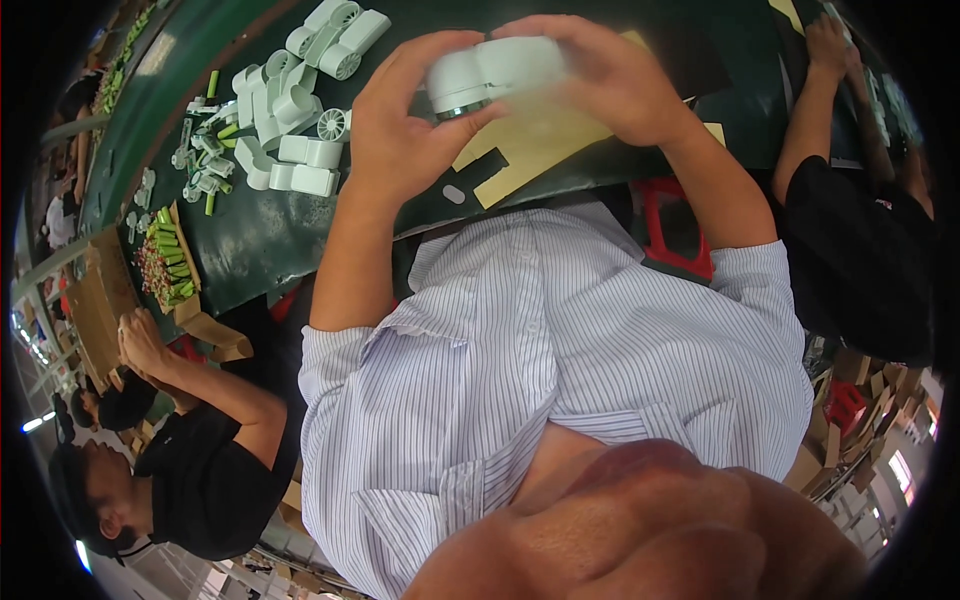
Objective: The person assembles handheld fans by taking plastic casings, inserting the internal fan components and batteries into them, and pressing the casing pieces together by hand.
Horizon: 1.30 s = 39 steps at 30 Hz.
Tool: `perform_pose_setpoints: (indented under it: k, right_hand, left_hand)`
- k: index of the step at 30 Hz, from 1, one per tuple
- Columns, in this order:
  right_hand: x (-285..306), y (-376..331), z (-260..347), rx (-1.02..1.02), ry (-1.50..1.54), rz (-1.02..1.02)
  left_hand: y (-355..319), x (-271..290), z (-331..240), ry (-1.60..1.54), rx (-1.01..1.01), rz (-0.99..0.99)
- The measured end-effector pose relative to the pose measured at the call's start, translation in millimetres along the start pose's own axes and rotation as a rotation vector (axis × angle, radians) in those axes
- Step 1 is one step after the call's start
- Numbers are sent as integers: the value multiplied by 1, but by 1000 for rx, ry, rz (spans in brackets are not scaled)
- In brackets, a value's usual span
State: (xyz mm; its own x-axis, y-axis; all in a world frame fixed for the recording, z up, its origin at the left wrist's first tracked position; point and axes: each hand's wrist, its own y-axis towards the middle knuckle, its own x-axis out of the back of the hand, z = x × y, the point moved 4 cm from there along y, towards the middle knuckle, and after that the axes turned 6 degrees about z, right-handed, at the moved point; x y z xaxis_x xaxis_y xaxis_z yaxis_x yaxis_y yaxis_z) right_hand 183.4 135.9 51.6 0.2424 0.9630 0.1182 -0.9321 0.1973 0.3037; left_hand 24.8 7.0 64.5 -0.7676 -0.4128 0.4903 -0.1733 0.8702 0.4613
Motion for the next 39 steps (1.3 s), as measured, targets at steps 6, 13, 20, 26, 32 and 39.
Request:
perform_pose_setpoints:
  k: [6,13,20,26,32,39]
  right_hand:
    - [0,-2,3,-11,-205,-13]
    - [1,2,-5,313,-1020,-83]
    - [-7,3,-5,423,-1189,-75]
    - [-1,6,-11,279,-1070,-39]
    - [2,16,12,114,-875,-35]
    - [7,20,-6,140,-825,-18]
  left_hand:
    - [1,1,4,-49,36,21]
    - [0,-7,25,-372,470,80]
    - [-2,-12,37,-519,681,113]
    - [-1,-18,41,-699,696,92]
    - [6,-14,49,-634,772,149]
    - [9,-12,55,-691,696,140]
